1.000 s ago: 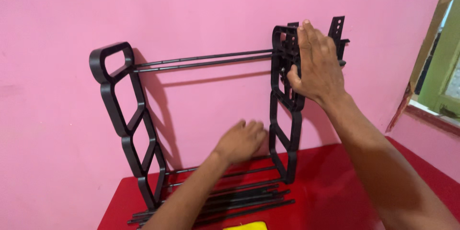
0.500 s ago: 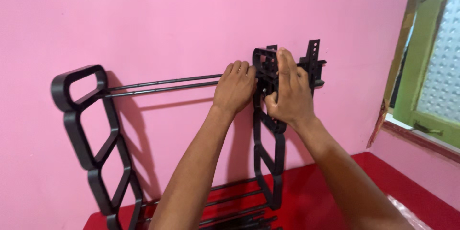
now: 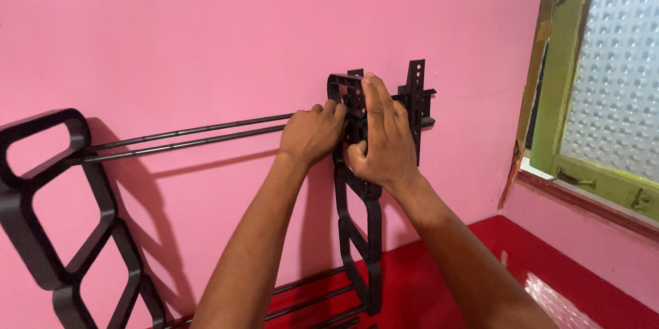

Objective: The person disassembles a black metal wall-mounted rack by removing multiple horizontal rods one by one and placing them on a red table. The person also removes a yellow cloth from the rack and sets it aside. The rack is fully taken apart, leaving the frame and mounting bracket on the wall.

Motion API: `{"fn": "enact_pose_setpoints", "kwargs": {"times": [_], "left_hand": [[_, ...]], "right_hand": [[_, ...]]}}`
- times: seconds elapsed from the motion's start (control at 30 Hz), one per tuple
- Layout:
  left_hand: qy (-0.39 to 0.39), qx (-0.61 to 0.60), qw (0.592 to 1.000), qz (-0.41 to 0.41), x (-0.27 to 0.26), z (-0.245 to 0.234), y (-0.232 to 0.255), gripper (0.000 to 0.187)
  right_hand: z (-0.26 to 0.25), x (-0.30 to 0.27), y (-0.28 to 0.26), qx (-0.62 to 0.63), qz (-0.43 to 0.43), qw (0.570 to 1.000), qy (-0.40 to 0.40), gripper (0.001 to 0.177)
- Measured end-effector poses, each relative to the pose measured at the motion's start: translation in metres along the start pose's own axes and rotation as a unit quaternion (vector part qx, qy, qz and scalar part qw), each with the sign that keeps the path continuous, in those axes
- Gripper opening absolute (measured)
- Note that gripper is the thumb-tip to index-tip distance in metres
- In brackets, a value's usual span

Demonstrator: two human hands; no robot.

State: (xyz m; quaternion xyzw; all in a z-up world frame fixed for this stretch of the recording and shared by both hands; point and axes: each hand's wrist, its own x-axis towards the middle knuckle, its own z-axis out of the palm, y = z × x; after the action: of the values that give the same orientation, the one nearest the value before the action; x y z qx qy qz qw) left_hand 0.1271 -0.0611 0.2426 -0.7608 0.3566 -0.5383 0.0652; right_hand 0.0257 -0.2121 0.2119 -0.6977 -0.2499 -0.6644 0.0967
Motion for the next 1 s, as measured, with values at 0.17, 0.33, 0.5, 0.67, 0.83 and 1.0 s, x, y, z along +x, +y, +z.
{"fn": "enact_pose_setpoints", "kwargs": {"times": [0.17, 0.33, 0.5, 0.67, 0.83, 1.0], "left_hand": [[-0.062, -0.028, 0.998, -0.008, 0.000, -0.004, -0.008, 0.016], [-0.070, -0.023, 0.997, -0.017, 0.001, -0.009, -0.004, 0.021], [-0.059, -0.021, 0.998, -0.022, 0.000, -0.013, -0.003, 0.025], [-0.039, -0.023, 0.998, -0.041, -0.004, -0.006, -0.005, 0.029], [0.018, -0.031, 0.999, -0.015, -0.005, -0.004, -0.013, 0.029], [0.003, -0.032, 0.998, -0.053, -0.003, -0.002, -0.004, 0.034]], "right_hand": [[-0.002, -0.001, 0.000, 0.003, -0.005, 1.000, 0.001, 0.102], [-0.006, -0.003, 0.005, 0.007, 0.001, 1.000, 0.000, 0.101], [-0.007, -0.003, 0.004, 0.002, 0.002, 1.000, -0.002, 0.101], [-0.006, -0.003, 0.001, 0.006, -0.003, 1.000, -0.011, 0.102], [-0.011, -0.001, -0.001, 0.009, 0.004, 1.000, -0.010, 0.097], [-0.012, -0.003, 0.002, 0.014, 0.001, 1.000, -0.005, 0.093]]}}
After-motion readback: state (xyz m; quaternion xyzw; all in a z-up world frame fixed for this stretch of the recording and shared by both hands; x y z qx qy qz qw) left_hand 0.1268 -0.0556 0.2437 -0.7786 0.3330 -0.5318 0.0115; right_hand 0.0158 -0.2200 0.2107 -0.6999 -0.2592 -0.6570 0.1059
